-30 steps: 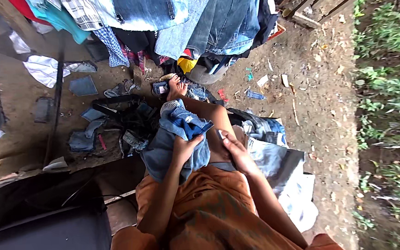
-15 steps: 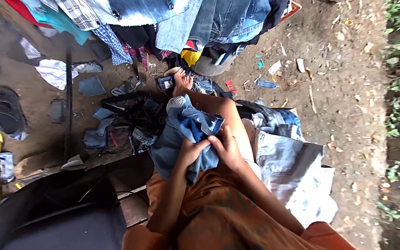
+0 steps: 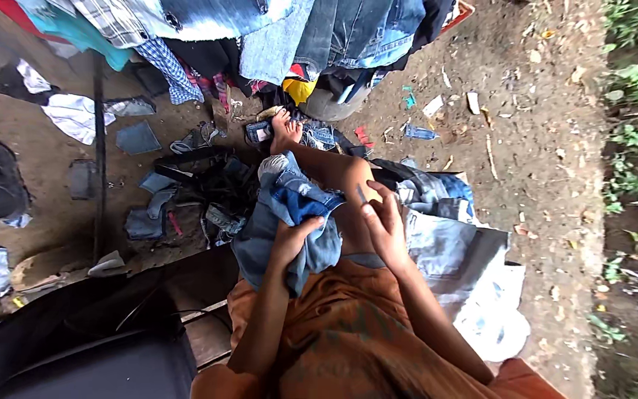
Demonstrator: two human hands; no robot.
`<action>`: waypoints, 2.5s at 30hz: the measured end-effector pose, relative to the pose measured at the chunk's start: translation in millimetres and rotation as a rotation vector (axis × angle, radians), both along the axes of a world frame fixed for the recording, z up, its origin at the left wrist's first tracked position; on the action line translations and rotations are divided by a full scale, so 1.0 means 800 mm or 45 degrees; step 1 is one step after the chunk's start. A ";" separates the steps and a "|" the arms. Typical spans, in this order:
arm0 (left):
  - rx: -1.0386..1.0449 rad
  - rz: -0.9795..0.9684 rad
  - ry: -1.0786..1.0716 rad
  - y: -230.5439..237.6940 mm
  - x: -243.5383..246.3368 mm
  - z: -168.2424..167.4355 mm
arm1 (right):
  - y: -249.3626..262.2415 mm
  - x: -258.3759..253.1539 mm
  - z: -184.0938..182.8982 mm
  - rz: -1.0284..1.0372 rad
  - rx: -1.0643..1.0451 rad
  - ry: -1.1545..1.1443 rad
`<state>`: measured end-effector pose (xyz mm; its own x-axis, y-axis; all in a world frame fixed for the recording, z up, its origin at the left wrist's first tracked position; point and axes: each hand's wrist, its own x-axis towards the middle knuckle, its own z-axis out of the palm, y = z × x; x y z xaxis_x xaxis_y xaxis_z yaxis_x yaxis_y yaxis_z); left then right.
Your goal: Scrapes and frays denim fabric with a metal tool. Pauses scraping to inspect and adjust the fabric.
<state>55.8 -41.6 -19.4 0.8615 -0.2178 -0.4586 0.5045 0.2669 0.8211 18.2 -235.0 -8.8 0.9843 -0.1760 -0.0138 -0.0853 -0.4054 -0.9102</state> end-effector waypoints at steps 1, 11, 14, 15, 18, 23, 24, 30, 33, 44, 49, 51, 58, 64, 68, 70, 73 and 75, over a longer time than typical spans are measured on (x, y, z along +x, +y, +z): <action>0.015 -0.005 0.006 0.000 0.000 0.000 | 0.001 -0.006 0.001 0.095 -0.180 -0.061; 0.039 -0.040 0.013 -0.002 0.000 0.003 | 0.007 -0.012 -0.021 0.326 -0.546 -0.133; 0.024 -0.034 0.013 -0.001 0.000 0.003 | -0.009 -0.010 -0.023 0.201 -0.092 0.027; 0.019 -0.028 0.012 -0.001 0.000 0.003 | -0.014 -0.009 -0.020 0.126 0.051 0.077; 0.038 -0.014 0.016 -0.003 -0.001 0.001 | -0.022 -0.007 -0.003 0.062 0.123 0.101; 0.029 -0.041 -0.010 -0.006 0.000 0.002 | -0.008 -0.013 0.016 0.343 -0.226 0.326; 0.030 -0.048 -0.012 -0.006 -0.001 0.003 | -0.005 -0.013 0.015 0.373 -0.249 0.352; 0.020 -0.040 0.010 -0.003 -0.002 0.003 | -0.008 -0.010 0.002 0.246 -0.313 0.214; 0.024 -0.065 0.021 -0.005 -0.001 0.002 | -0.005 -0.017 0.016 0.350 -0.284 0.164; -0.080 -0.096 0.013 0.004 0.006 -0.006 | 0.022 -0.013 -0.031 0.300 -0.499 -0.094; -0.040 -0.076 0.051 0.002 0.007 -0.005 | 0.002 -0.002 -0.007 0.044 0.189 0.039; 0.002 -0.077 0.058 0.002 0.006 -0.003 | -0.009 0.000 0.003 -0.010 0.447 0.169; 0.049 0.001 -0.026 -0.003 -0.003 -0.001 | 0.010 -0.025 -0.001 0.261 0.309 0.280; 0.110 0.008 -0.234 -0.004 -0.011 -0.011 | 0.018 -0.017 -0.023 0.229 -0.047 0.117; 0.137 0.041 -0.284 -0.008 -0.014 -0.014 | 0.025 0.000 -0.025 0.209 0.108 0.146; 0.139 0.079 -0.236 -0.010 -0.011 -0.012 | 0.031 0.008 -0.026 0.196 0.272 0.166; 0.166 0.137 -0.149 -0.012 -0.006 -0.006 | 0.038 0.019 -0.022 0.193 0.402 0.214; 0.141 0.121 -0.189 -0.011 -0.006 -0.010 | 0.035 0.024 -0.016 0.260 0.361 0.257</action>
<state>50.9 -50.5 -27.8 0.9356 -0.0879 -0.3419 0.3529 0.2115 0.9114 37.3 -206.7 -21.7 0.9712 0.0616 -0.2300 -0.2171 -0.1675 -0.9617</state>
